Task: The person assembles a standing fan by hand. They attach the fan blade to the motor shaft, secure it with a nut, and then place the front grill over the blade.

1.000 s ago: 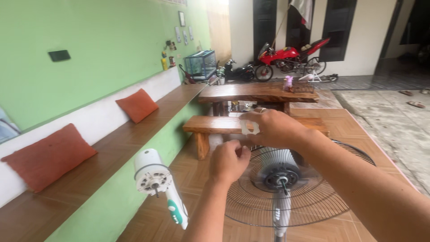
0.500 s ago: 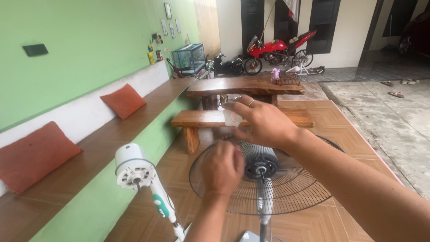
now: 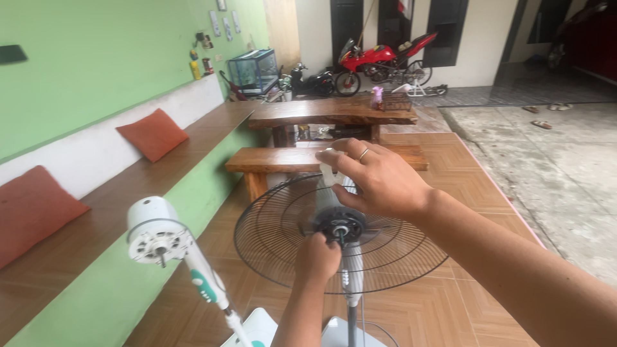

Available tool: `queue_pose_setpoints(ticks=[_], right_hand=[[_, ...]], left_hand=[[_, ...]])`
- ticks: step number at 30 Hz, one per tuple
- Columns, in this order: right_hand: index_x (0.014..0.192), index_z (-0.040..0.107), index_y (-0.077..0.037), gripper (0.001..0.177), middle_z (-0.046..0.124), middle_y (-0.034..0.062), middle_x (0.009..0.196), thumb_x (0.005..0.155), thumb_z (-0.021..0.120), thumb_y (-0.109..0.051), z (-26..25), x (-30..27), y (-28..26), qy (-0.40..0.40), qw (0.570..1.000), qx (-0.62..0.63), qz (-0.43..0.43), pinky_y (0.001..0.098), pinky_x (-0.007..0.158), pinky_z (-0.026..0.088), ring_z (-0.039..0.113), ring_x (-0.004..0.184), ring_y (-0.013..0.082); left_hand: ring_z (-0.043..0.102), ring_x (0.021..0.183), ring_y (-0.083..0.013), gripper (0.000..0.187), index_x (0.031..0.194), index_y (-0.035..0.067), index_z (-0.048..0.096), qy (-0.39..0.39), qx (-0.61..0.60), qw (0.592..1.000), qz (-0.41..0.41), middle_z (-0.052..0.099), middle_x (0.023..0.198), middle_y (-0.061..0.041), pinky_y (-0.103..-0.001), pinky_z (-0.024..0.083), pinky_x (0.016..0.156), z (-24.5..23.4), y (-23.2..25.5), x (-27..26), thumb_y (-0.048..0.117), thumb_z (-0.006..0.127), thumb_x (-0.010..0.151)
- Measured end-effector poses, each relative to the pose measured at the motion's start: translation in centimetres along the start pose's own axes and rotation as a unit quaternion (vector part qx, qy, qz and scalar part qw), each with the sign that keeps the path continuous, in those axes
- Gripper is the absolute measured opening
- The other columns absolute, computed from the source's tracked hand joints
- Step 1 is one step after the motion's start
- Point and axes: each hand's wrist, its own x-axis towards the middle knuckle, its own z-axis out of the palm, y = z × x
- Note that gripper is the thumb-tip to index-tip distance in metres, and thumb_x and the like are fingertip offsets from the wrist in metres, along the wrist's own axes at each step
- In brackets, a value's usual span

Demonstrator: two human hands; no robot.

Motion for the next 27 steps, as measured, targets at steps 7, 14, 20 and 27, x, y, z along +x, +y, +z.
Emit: queue_pose_setpoints(ticks=[7,14,20,27], right_hand=[[0.143,0.05,-0.013,0.059,0.056,0.0166,0.128,0.09,0.071,-0.025,-1.1,-1.4,1.0,-0.064,0.99,0.016,0.122,0.043,0.074,0.06,0.07,0.088,0.0328],[0.142,0.047,-0.006,0.057,0.053,0.0205,0.126,0.092,0.067,-0.024,0.2,-2.6,2.3,-0.032,0.988,0.052,0.144,0.0397,0.073,0.062,0.072,0.089,0.0287],[0.13,0.058,-0.008,0.043,0.054,0.0185,0.124,0.095,0.073,-0.028,2.4,-2.5,2.9,-0.021,0.993,-0.03,0.113,0.0428,0.076,0.06,0.07,0.09,0.0334],[0.124,0.064,-0.014,0.044,0.064,0.0101,0.115,0.082,0.073,-0.007,2.7,-1.1,4.8,-0.101,0.982,-0.007,0.156,0.044,0.076,0.06,0.071,0.092,0.0336]], left_hand=[[0.07,0.109,-0.0362,0.043,0.114,-0.002,0.07,-0.052,-0.127,0.985,-0.101,0.073,0.115,-0.024,-0.044,0.055,0.097,5.2,0.2,2.2,0.035,0.062,0.094],[0.079,0.09,-0.0302,0.039,0.103,-0.012,0.073,-0.083,-0.391,0.874,-0.276,0.078,0.099,-0.028,-0.032,0.06,0.069,6.5,0.5,4.4,0.025,0.064,0.094],[0.073,0.077,-0.0283,0.035,0.113,-0.014,0.062,-0.112,-0.554,0.754,-0.334,0.067,0.091,-0.02,-0.031,0.063,0.065,5.7,-0.1,6.1,0.014,0.065,0.093],[0.069,0.077,-0.0308,0.037,0.112,-0.013,0.057,-0.176,-0.578,0.716,-0.349,0.063,0.09,-0.023,-0.034,0.061,0.067,4.9,-0.1,6.9,0.021,0.063,0.099]])
